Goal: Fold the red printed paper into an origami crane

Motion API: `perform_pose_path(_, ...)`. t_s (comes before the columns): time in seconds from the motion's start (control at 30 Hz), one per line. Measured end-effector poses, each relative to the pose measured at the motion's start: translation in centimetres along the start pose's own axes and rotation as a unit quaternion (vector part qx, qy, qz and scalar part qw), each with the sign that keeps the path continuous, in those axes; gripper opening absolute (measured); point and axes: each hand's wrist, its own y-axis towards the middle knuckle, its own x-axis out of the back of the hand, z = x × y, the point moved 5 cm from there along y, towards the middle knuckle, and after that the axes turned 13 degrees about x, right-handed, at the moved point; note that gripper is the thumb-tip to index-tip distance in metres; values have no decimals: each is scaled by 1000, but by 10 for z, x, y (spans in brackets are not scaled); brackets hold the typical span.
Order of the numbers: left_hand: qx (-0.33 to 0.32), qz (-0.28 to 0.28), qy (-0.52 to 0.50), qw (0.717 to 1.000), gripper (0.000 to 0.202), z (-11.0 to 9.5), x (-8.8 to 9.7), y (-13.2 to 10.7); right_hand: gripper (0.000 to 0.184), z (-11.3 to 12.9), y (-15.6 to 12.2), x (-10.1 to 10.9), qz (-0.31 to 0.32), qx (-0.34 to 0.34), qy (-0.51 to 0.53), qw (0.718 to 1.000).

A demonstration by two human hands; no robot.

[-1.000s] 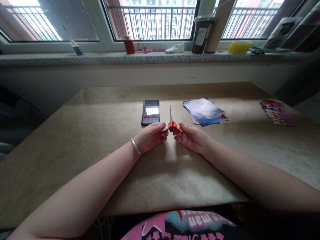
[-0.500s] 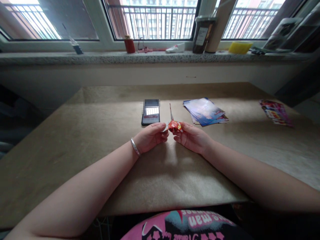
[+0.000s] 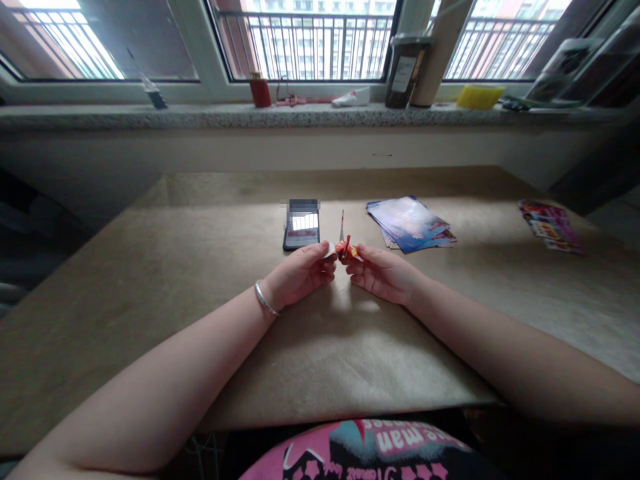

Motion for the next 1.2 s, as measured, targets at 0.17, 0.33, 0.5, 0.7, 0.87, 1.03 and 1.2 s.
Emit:
perform_pose_path(0.17, -3, 25, 2, 1000, 28, -1, -3, -2, 14, 4, -1, -4, 8, 18, 40, 999)
perform_pose_path(0.33, -14, 33, 16, 999, 32, -1, -6, -4, 17, 6, -2, -5, 15, 32, 31, 999)
perform_pose_path(0.5, -6, 11, -3, 1000, 27, -2, -3, -4, 24, 8, -1, 4, -17, 20, 16, 1000)
perform_pose_path(0.7, 5, -9, 18, 1000, 33, -4, -3, -6, 34, 19, 0, 7, -41, 61, 13, 997)
perform_pose_path(0.87, -45, -13, -5, 999, 41, -16, 0, -11, 38, 36, 1, 19, -63, 123, 49, 989)
perform_pose_path(1.03, -50, -30, 3, 998, 39, -20, 6, -12, 38, 39, 3, 31, -92, 107, 78, 987)
perform_pose_path(1.2, 27, -35, 57, 997, 42, -12, 3, -9, 40, 28, 1, 19, -53, 54, 67, 995)
